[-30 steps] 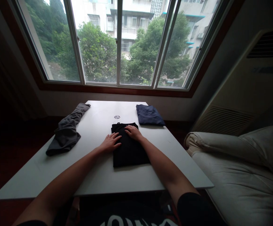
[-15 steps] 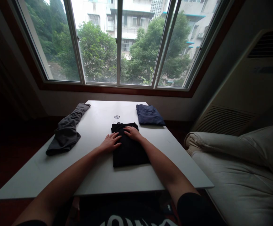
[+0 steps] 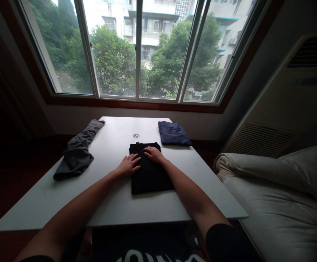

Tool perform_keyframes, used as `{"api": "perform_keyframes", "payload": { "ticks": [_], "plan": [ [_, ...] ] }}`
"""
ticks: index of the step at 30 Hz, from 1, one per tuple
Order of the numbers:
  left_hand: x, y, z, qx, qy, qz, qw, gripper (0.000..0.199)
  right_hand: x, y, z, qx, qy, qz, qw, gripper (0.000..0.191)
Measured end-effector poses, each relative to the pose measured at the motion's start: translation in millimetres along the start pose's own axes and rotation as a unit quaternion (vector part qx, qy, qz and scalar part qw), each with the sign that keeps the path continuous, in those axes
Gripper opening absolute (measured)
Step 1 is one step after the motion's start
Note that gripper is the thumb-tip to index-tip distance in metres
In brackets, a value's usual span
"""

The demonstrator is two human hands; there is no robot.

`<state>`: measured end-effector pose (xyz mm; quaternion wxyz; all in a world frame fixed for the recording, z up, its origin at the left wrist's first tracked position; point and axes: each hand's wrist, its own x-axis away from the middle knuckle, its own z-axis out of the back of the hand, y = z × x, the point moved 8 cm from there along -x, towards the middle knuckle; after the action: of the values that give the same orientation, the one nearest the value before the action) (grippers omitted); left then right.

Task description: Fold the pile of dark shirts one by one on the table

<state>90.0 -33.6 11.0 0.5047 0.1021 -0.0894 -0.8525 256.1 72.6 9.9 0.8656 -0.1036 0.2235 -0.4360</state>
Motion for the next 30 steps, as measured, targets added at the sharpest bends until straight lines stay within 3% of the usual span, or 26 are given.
{"api": "perform_keyframes", "payload": {
  "ticks": [30],
  "plan": [
    [0, 1, 1.4, 0.0, -0.002, 0.005, 1.0, 0.063, -4, 9, -6, -0.003, 0.013, 0.012, 1.0, 0.038]
  ]
}}
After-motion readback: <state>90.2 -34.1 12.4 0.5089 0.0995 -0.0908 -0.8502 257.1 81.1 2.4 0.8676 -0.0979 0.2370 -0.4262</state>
